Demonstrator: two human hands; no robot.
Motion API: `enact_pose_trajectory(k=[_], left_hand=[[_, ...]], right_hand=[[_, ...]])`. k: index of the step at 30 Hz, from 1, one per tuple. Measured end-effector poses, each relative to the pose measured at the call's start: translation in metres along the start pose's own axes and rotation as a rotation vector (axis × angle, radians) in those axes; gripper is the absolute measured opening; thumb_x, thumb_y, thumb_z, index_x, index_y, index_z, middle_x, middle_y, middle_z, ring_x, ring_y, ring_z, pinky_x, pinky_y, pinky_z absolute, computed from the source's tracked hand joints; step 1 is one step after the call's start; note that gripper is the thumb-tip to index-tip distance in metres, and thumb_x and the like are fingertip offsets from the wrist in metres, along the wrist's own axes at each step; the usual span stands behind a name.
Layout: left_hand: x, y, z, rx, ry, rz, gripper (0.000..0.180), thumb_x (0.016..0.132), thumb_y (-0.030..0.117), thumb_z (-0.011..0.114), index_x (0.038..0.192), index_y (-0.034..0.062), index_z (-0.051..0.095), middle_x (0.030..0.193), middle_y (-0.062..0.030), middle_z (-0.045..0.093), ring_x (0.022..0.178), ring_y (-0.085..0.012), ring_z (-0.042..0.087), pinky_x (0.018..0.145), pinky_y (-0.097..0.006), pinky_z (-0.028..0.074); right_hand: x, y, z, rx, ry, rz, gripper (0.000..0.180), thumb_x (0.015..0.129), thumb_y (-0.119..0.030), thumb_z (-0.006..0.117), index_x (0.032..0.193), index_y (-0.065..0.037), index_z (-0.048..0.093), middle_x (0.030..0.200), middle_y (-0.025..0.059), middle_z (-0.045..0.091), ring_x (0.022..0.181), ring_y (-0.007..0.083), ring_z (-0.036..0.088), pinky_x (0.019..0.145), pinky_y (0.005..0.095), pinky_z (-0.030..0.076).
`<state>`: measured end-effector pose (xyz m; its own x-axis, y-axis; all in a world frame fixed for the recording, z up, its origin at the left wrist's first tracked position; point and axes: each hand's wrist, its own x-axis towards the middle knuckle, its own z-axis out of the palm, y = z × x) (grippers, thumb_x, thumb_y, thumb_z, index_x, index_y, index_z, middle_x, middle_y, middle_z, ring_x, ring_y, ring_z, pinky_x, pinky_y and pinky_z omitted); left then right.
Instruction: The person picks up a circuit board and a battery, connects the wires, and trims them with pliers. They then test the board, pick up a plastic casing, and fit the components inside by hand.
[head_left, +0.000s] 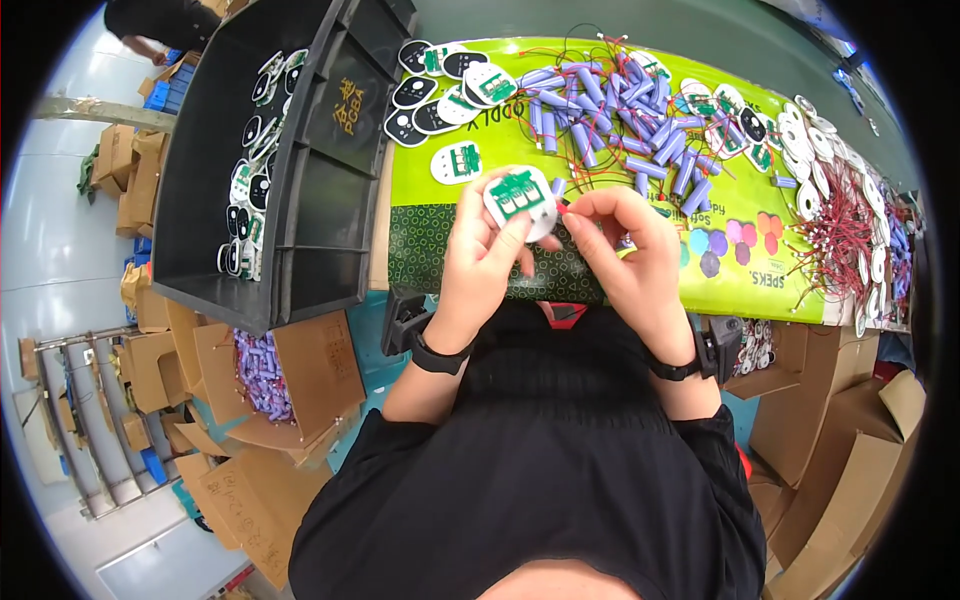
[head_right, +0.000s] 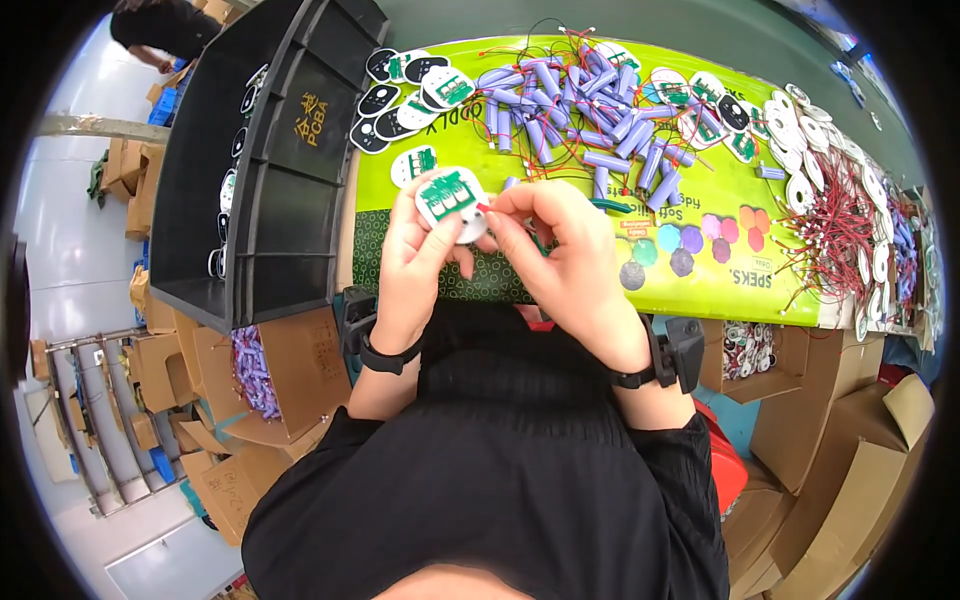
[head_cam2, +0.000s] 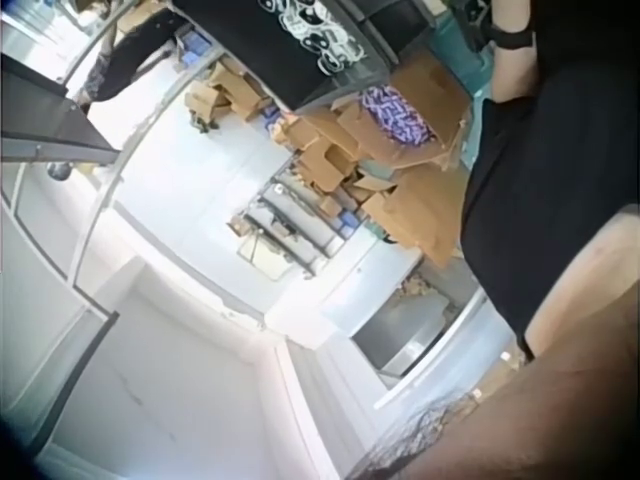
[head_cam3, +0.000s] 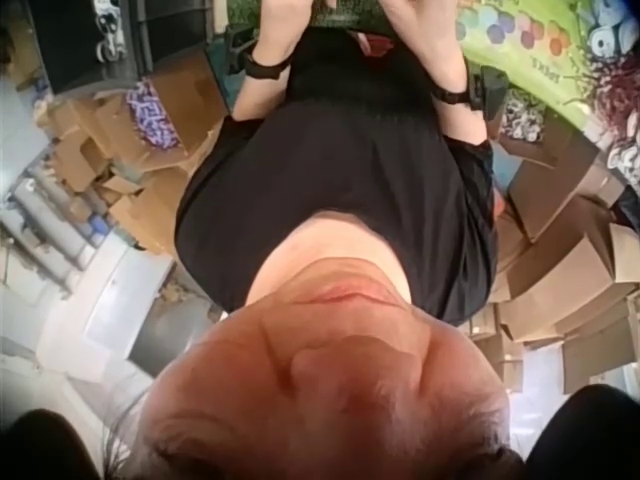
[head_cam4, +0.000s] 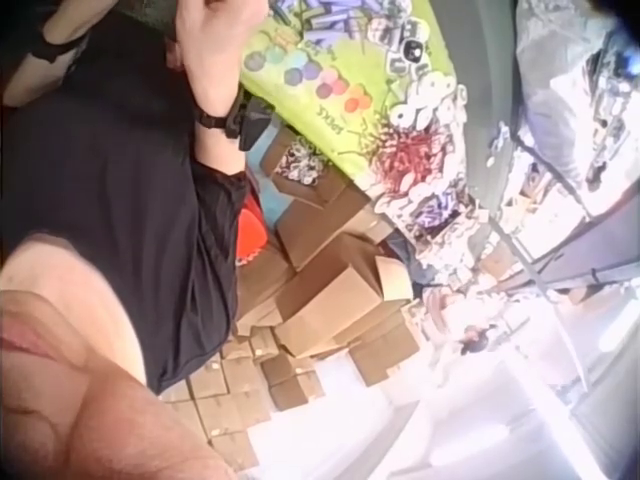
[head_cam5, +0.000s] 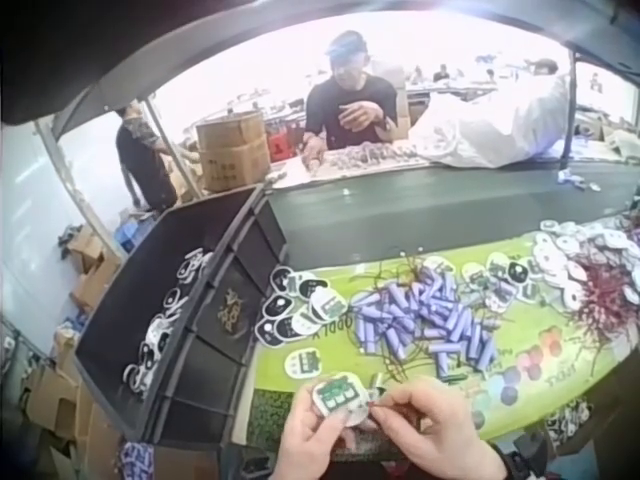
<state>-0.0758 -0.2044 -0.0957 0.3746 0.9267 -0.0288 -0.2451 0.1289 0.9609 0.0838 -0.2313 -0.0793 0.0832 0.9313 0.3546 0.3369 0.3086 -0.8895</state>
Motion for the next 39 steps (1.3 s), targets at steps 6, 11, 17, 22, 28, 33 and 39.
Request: enact_pose_trajectory(k=[6, 11, 17, 22, 28, 33, 39], left_hand=[[-0.006, 0.001, 0.016, -0.26, 0.02, 0.071, 0.039, 0.097, 0.016, 0.034, 0.133, 0.0042, 0.023, 0.128, -0.0223, 0.044, 0.113, -0.0251, 0.052, 0.091, -0.035, 0.047], [-0.007, -0.007, 0.02, -0.301, 0.024, 0.112, 0.038, 0.1, 0.022, 0.026, 0.132, 0.0032, 0.024, 0.128, -0.0217, 0.044, 0.112, -0.0248, 0.052, 0.093, -0.035, 0.045], [-0.009, -0.009, 0.025, -0.257, 0.053, 0.115, 0.04, 0.098, 0.024, 0.027, 0.131, 0.002, 0.03, 0.133, -0.0263, 0.039, 0.122, -0.0333, 0.044, 0.104, -0.043, 0.033], [-0.007, -0.019, 0.031, -0.25, 0.067, 0.225, 0.038, 0.098, 0.024, 0.031, 0.129, 0.0022, 0.031, 0.13, -0.0225, 0.042, 0.118, -0.0297, 0.047, 0.101, -0.042, 0.036], [-0.007, -0.021, 0.007, 0.025, 0.056, 0.201, 0.029, 0.097, 0.017, 0.04, 0.119, -0.0019, 0.042, 0.104, -0.007, 0.054, 0.085, -0.0098, 0.053, 0.073, -0.024, 0.046], [0.0, -0.002, -0.003, 0.147, -0.026, 0.105, 0.03, 0.093, 0.006, 0.049, 0.12, -0.006, 0.044, 0.098, -0.0087, 0.059, 0.078, -0.0116, 0.059, 0.068, -0.024, 0.05], [-0.005, -0.003, 0.007, 0.09, -0.003, 0.096, 0.03, 0.093, 0.005, 0.048, 0.119, -0.0092, 0.044, 0.107, -0.0141, 0.059, 0.093, -0.0167, 0.061, 0.08, -0.028, 0.052]], right_hand=[[-0.007, -0.003, 0.017, -0.173, 0.033, -0.216, 0.01, 0.075, 0.0, 0.067, 0.083, -0.001, 0.06, 0.072, 0.0071, 0.058, 0.06, 0.0161, 0.056, 0.054, 0.0257, 0.043], [-0.005, -0.002, 0.024, -0.244, 0.095, -0.307, 0.011, 0.075, 0.002, 0.066, 0.084, -0.001, 0.06, 0.072, 0.0095, 0.058, 0.061, 0.0205, 0.058, 0.054, 0.0281, 0.045], [-0.007, -0.001, 0.022, -0.173, 0.047, -0.199, 0.009, 0.077, 0.001, 0.066, 0.083, 0.0, 0.06, 0.072, 0.0085, 0.058, 0.057, 0.0161, 0.058, 0.051, 0.0252, 0.045], [-0.009, -0.001, 0.024, -0.102, 0.072, -0.141, 0.009, 0.077, 0.001, 0.066, 0.082, -0.001, 0.06, 0.069, 0.0068, 0.058, 0.054, 0.0122, 0.056, 0.048, 0.0231, 0.043], [-0.007, -0.004, 0.017, -0.148, 0.069, -0.15, 0.008, 0.077, -0.001, 0.066, 0.081, -0.002, 0.06, 0.068, 0.0054, 0.058, 0.053, 0.0119, 0.055, 0.047, 0.0247, 0.041], [-0.006, 0.007, 0.015, -0.187, 0.059, -0.207, 0.008, 0.076, -0.003, 0.066, 0.081, -0.002, 0.059, 0.069, 0.0083, 0.058, 0.054, 0.0211, 0.056, 0.048, 0.0305, 0.042], [-0.006, -0.001, 0.02, -0.382, 0.114, -0.245, 0.008, 0.073, 0.002, 0.061, 0.077, -0.002, 0.055, 0.068, 0.0113, 0.055, 0.06, 0.0308, 0.056, 0.052, 0.0356, 0.044]])
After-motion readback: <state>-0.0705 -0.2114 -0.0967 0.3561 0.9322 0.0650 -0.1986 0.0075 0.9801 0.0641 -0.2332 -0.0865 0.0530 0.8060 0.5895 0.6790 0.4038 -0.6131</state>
